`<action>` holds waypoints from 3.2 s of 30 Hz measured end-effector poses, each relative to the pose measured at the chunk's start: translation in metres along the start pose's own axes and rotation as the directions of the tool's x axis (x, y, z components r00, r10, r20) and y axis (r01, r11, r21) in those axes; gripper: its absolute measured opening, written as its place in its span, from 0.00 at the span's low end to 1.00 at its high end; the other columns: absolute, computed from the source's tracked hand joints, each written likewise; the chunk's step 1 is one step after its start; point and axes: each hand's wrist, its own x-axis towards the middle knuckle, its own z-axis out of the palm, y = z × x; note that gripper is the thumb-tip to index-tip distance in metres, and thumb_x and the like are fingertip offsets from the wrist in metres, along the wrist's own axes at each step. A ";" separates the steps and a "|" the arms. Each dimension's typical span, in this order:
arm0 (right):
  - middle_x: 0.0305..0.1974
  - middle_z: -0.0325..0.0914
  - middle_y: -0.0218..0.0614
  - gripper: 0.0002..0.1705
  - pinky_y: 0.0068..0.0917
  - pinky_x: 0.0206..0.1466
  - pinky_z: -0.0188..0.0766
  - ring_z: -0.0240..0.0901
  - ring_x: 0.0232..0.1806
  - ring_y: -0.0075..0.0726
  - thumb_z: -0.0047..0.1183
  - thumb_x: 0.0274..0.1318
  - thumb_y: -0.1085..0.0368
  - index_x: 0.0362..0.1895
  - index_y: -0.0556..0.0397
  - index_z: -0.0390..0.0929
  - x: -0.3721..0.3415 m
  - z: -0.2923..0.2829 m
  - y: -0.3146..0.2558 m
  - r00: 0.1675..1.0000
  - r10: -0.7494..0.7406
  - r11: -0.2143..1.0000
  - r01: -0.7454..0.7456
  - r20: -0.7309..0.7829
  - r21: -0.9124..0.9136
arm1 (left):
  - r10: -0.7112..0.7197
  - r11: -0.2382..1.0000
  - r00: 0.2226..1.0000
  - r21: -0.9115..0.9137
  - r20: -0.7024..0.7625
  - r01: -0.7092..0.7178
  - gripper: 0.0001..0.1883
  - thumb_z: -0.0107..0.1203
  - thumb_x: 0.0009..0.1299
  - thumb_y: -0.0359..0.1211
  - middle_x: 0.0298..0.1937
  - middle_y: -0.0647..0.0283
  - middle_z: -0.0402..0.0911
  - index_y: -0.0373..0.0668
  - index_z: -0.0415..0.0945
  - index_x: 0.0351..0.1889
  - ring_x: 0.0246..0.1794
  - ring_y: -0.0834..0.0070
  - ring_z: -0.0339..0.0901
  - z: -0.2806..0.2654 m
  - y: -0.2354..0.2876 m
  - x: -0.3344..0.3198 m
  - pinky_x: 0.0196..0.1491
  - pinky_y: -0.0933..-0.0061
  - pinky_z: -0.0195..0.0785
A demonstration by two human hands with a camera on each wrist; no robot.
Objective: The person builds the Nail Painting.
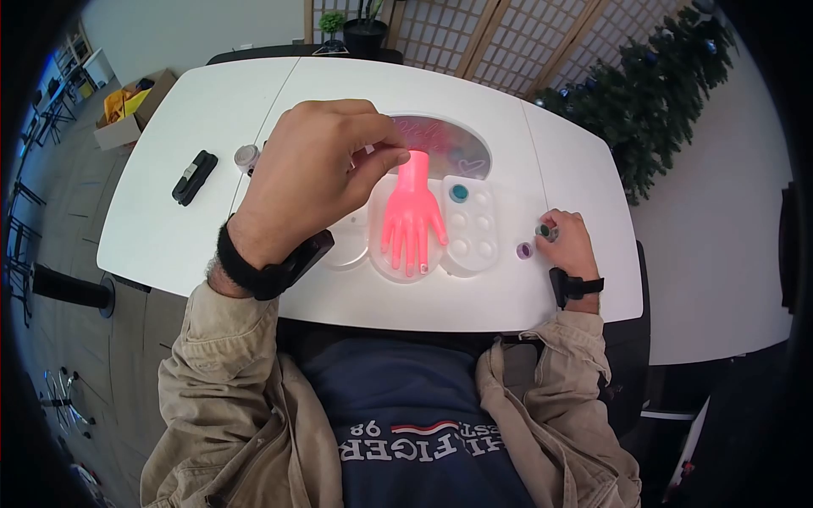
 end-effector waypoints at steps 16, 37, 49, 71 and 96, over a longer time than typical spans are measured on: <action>0.46 0.86 0.44 0.18 0.41 0.50 0.83 0.85 0.44 0.51 0.72 0.58 0.72 0.51 0.56 0.81 0.003 -0.012 -0.064 0.949 -0.203 0.952 0.249 -0.243 0.176 | 0.002 1.000 1.000 0.014 0.022 -0.002 0.03 0.71 0.74 0.26 0.35 0.60 0.89 0.38 0.91 0.43 0.27 0.68 0.85 0.003 -0.001 0.000 0.32 0.70 0.78; 0.54 0.92 0.49 0.14 0.43 0.57 0.89 0.91 0.51 0.57 0.72 0.64 0.73 0.53 0.57 0.90 0.015 0.028 -0.097 0.907 -0.308 0.890 0.382 -0.289 0.250 | 0.012 1.000 1.000 0.017 0.024 -0.012 0.03 0.72 0.74 0.28 0.36 0.60 0.90 0.39 0.91 0.42 0.28 0.66 0.86 0.007 0.000 -0.001 0.32 0.69 0.79; 0.61 0.91 0.48 0.16 0.44 0.61 0.88 0.89 0.57 0.55 0.66 0.66 0.74 0.56 0.55 0.91 0.014 0.024 -0.103 0.903 -0.360 0.904 0.400 -0.235 0.150 | 0.017 1.000 1.000 0.021 0.025 -0.017 0.04 0.73 0.74 0.29 0.35 0.60 0.89 0.39 0.91 0.41 0.27 0.66 0.85 0.007 -0.001 0.000 0.32 0.69 0.78; 0.66 0.88 0.43 0.19 0.45 0.62 0.87 0.88 0.59 0.55 0.62 0.67 0.75 0.60 0.55 0.89 0.011 0.029 -0.102 0.900 -0.374 0.908 0.404 -0.222 0.109 | 0.032 0.999 0.999 0.013 0.020 -0.032 0.04 0.73 0.74 0.28 0.35 0.60 0.89 0.39 0.91 0.42 0.27 0.65 0.86 0.008 0.001 -0.001 0.32 0.68 0.79; 0.50 0.86 0.43 0.12 0.47 0.54 0.83 0.85 0.52 0.58 0.62 0.64 0.77 0.50 0.54 0.85 -0.024 -0.011 -0.063 0.954 -0.172 0.976 0.199 -0.244 0.088 | 0.001 0.999 1.000 -0.032 -0.008 -0.001 0.04 0.73 0.73 0.26 0.35 0.61 0.89 0.36 0.91 0.42 0.26 0.72 0.82 0.001 0.001 0.000 0.31 0.71 0.74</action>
